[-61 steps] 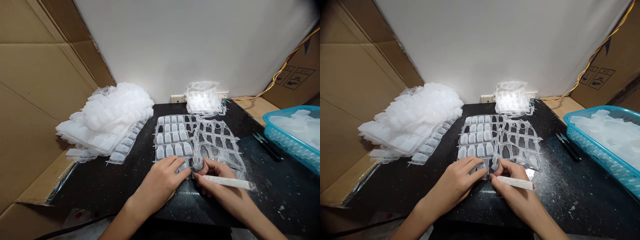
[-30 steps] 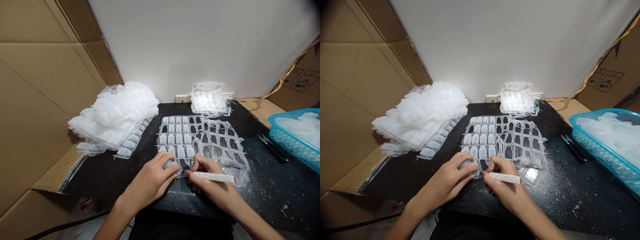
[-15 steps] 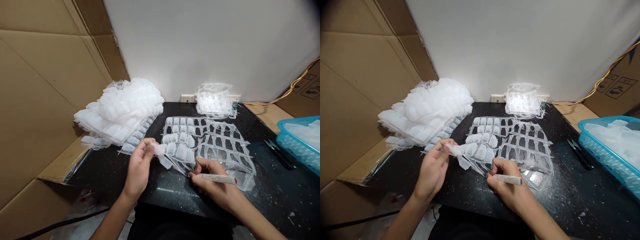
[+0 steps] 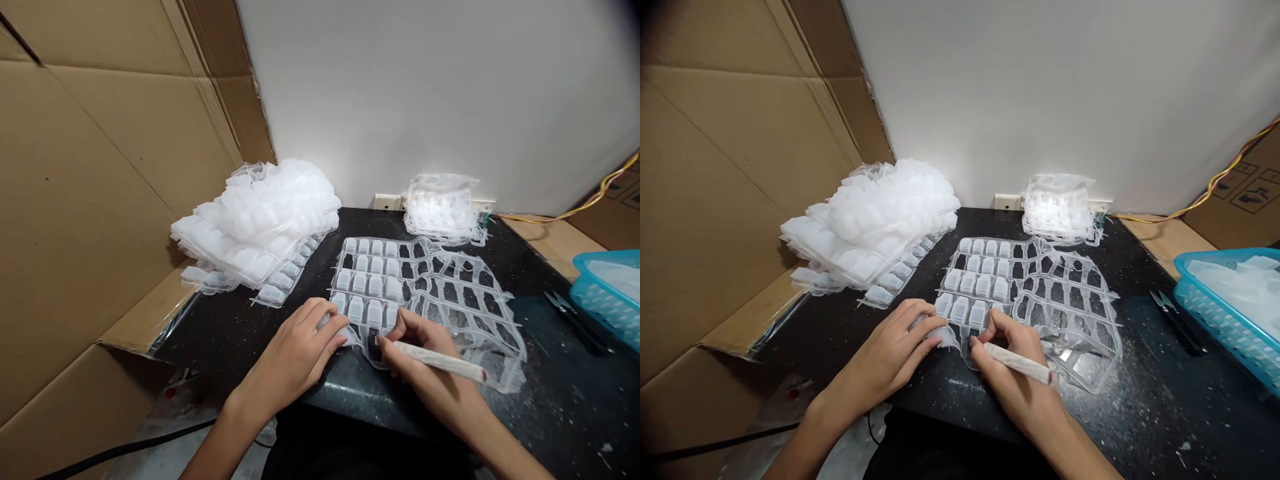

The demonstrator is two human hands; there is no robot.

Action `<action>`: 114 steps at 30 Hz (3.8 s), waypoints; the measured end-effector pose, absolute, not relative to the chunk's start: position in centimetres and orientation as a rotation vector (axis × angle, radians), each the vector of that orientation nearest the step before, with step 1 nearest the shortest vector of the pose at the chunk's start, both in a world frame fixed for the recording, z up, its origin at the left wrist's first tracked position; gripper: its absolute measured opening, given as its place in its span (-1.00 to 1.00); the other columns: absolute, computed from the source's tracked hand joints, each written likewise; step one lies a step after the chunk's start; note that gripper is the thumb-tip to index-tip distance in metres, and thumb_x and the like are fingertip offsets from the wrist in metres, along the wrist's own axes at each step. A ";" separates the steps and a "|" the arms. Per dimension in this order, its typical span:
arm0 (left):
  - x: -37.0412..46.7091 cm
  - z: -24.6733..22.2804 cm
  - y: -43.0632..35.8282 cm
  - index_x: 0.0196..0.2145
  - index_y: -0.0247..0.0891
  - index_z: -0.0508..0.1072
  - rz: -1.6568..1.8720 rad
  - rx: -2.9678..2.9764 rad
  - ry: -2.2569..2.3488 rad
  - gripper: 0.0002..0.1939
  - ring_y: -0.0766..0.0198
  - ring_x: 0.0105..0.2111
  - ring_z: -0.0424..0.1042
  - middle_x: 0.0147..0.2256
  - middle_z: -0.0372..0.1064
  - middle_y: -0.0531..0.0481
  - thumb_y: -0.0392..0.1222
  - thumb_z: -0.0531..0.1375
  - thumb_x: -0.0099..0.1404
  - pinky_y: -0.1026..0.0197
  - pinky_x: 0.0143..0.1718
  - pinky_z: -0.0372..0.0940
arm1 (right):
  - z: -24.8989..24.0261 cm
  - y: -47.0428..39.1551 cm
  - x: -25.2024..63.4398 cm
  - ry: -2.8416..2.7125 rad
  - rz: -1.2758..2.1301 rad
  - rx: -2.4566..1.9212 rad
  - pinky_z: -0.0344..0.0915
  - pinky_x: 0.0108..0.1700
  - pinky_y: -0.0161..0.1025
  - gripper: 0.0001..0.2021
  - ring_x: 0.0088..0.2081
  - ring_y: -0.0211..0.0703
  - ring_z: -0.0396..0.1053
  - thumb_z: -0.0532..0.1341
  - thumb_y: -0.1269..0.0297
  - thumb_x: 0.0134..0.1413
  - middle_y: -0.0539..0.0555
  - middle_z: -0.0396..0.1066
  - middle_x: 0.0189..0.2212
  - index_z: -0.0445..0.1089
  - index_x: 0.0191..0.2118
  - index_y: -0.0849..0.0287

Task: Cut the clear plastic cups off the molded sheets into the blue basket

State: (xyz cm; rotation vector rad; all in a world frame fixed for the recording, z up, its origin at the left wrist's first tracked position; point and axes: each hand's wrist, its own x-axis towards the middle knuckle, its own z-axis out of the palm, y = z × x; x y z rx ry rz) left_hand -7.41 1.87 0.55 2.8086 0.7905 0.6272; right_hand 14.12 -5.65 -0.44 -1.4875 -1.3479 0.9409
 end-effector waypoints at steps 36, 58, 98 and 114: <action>-8.8 3.0 1.6 -0.05 -0.17 0.41 0.240 2.821 0.774 -0.83 0.09 -0.06 0.28 -0.11 0.32 -0.03 -0.24 0.21 0.40 0.08 -0.10 0.27 | -2.0 -5.4 10.9 -1.295 1.250 -1.389 0.20 -0.48 -0.35 -0.79 -0.52 -0.26 0.33 0.22 0.21 0.22 -0.05 0.40 -0.53 0.22 -0.38 0.12; -8.1 0.0 4.0 -0.30 -0.30 0.48 1.361 0.961 0.855 -0.68 0.37 -0.42 0.31 -0.42 0.35 0.07 -0.05 0.44 0.10 0.33 -0.34 0.22 | -1.6 -4.9 10.9 -1.409 1.151 -1.445 0.04 -0.50 -0.34 -0.84 -0.55 -0.31 0.18 0.20 0.35 0.03 -0.11 0.21 -0.60 0.17 -0.47 0.11; 2.1 -0.2 -2.3 -0.05 -0.26 0.35 0.763 1.254 0.728 -0.47 0.32 -0.35 0.24 -0.24 0.34 -0.03 0.31 0.03 0.43 0.27 -0.33 0.21 | 1.0 -8.6 14.3 -1.228 0.312 -1.490 0.48 -0.23 -0.40 -0.85 -0.20 -0.13 0.61 0.31 0.14 0.19 0.02 0.63 -0.18 0.55 -0.18 0.04; 0.4 -0.4 -2.4 -0.04 -0.17 0.07 0.547 1.259 0.489 -0.62 0.37 -0.26 0.26 -0.17 0.29 0.02 -0.04 0.21 0.43 0.25 -0.16 0.22 | 1.6 -8.6 16.1 -1.063 0.614 -1.528 0.31 -0.47 -0.42 -0.81 -0.52 -0.27 0.37 0.39 0.13 0.02 -0.03 0.52 -0.49 0.56 -0.33 0.14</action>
